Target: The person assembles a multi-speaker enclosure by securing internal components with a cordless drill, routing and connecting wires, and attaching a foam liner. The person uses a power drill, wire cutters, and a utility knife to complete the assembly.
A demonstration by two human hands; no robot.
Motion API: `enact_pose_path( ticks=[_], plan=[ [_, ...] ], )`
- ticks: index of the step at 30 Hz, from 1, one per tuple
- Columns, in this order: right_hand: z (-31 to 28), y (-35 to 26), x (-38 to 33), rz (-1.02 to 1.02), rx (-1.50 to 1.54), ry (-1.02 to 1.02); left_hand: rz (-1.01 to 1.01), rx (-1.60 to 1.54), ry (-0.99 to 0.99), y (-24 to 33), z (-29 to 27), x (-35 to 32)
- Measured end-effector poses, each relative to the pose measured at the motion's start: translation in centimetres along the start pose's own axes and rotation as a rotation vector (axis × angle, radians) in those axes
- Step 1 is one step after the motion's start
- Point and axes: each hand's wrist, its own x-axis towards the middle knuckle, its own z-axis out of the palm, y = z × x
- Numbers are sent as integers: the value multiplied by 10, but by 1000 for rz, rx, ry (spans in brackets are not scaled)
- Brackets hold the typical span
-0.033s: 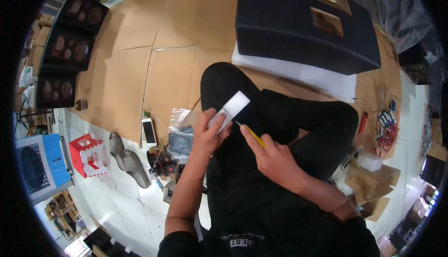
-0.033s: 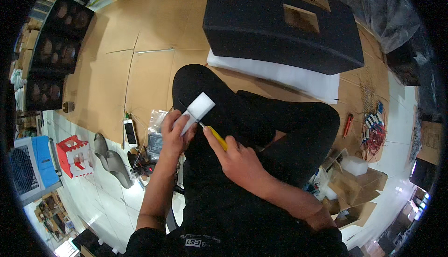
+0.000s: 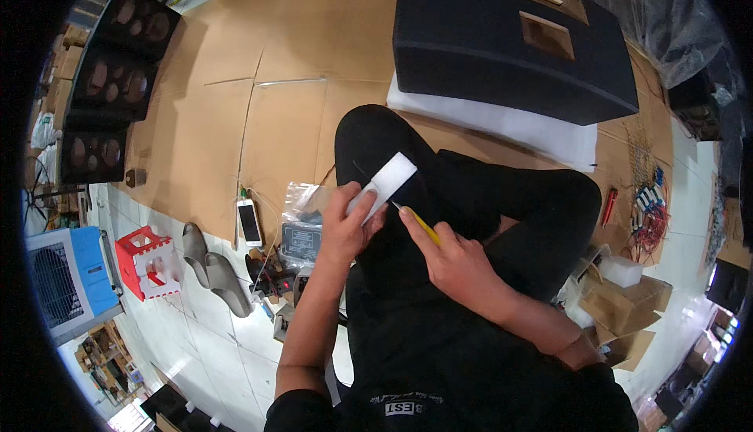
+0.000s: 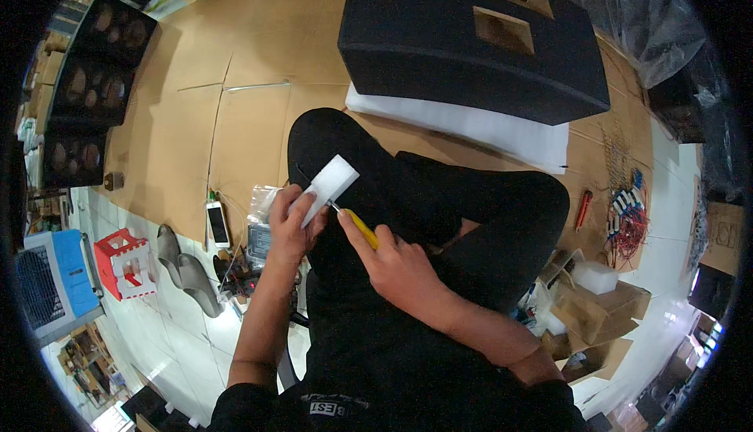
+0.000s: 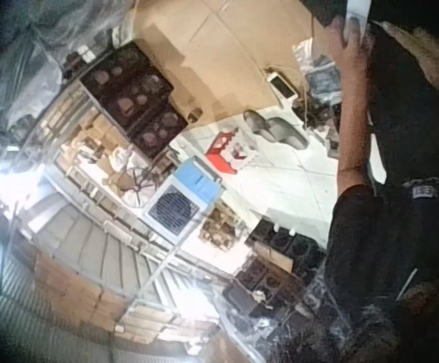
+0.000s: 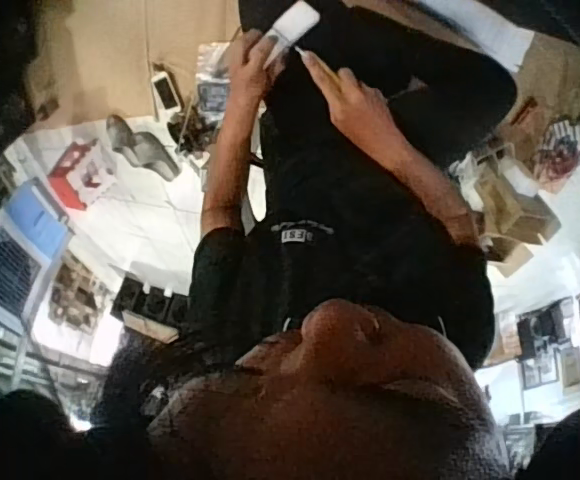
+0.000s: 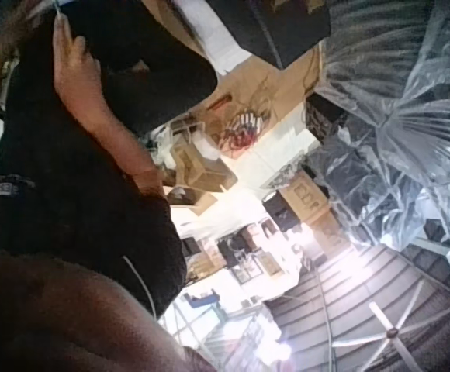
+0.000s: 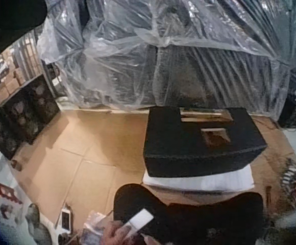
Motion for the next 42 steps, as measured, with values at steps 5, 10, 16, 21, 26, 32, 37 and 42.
enact_pose_path(
  ticks=[5, 10, 16, 21, 26, 32, 37, 42],
  plan=[
    [4, 5, -8, 14, 17, -42, 6, 21, -6, 0, -3, 7],
    [24, 16, -1, 28, 19, -16, -8, 26, -6, -6, 2, 7],
    [37, 22, 1, 20, 53, 40, -101, 200, -183, 39, -25, 52],
    [21, 11, 2, 52, -2, 61, -244, 299, -270, 50, -14, 70],
    [-5, 4, 2, 41, -40, 130, -163, 279, -160, 43, -28, 83],
    [-30, 21, -23, 127, -212, 101, -212, 302, 120, 49, -56, 107],
    [-43, 64, -67, 338, 62, 171, -472, -294, 321, 58, -79, 135],
    [-46, 110, -117, 683, 893, 671, -696, -538, 27, 73, 12, 132]
  ],
)
